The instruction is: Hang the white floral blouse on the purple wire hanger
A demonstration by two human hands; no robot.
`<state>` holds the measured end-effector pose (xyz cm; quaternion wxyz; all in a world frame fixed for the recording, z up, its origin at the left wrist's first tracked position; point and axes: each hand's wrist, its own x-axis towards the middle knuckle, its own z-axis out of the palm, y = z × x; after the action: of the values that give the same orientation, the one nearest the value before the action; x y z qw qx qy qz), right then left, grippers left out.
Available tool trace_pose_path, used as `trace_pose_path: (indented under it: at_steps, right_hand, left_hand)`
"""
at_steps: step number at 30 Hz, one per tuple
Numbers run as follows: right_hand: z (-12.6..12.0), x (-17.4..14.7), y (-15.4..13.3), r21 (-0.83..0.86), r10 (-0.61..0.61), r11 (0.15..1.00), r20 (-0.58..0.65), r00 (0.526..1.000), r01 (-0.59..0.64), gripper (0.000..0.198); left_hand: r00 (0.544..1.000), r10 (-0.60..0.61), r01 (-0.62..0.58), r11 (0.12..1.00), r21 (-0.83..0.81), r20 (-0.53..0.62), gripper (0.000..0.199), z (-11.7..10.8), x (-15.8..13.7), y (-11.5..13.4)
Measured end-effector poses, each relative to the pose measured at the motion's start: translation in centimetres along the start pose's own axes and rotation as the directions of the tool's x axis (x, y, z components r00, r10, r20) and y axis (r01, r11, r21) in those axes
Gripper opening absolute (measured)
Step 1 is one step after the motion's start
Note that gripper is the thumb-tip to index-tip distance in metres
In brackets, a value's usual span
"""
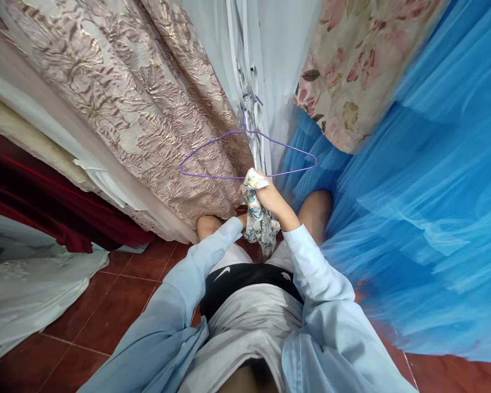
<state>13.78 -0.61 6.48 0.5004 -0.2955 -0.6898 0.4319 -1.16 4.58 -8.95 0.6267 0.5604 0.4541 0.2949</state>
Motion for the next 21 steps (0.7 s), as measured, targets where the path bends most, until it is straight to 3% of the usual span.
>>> trace_pose_path:
  at_steps: [3, 7, 10, 14, 16, 18, 21]
  right_hand:
    - [-0.2, 0.0, 0.7, 0.061, 0.023, 0.998, -0.023, 0.999, -0.022, 0.051]
    - [-0.4, 0.1, 1.0, 0.093, 0.035, 0.995, -0.063, 0.997, -0.030, 0.055]
    - [-0.6, 0.1, 1.2, 0.016, 0.013, 1.000, -0.188, 0.982, -0.010, 0.051]
    - [-0.1, -0.1, 2.0, -0.028, 0.006, 0.999, -0.313, 0.950, -0.016, 0.043]
    - [0.4, -0.4, 2.2, -0.035, 0.011, 0.999, -0.293, 0.956, -0.023, 0.037]
    - [0.9, -0.6, 2.2, -0.048, 0.001, 0.999, -0.285, 0.959, -0.015, 0.034]
    - [1.4, -0.9, 1.9, -0.050, -0.032, 0.999, -0.310, 0.950, 0.017, 0.036]
  left_hand:
    - [0.995, -0.084, 0.088, 0.991, 0.096, -0.052, 0.046, -2.0, -1.4, -1.7]
    - [0.991, -0.068, 0.081, 0.991, 0.108, -0.115, 0.063, -5.6, -6.4, -2.4]
    - [0.988, -0.027, 0.042, 0.995, 0.094, -0.153, 0.069, -9.1, -11.4, -1.3]
    - [0.982, 0.051, -0.018, 0.984, 0.179, -0.184, 0.052, -14.8, -16.3, 2.7]
    - [0.939, 0.208, -0.118, 0.943, 0.312, -0.273, 0.042, -17.1, -17.1, 5.3]
    - [0.850, 0.386, -0.230, 0.884, 0.406, -0.358, 0.035, -18.6, -16.8, 8.1]
    - [0.701, 0.587, -0.380, 0.788, 0.485, -0.405, 0.026, -19.1, -14.9, 12.3]
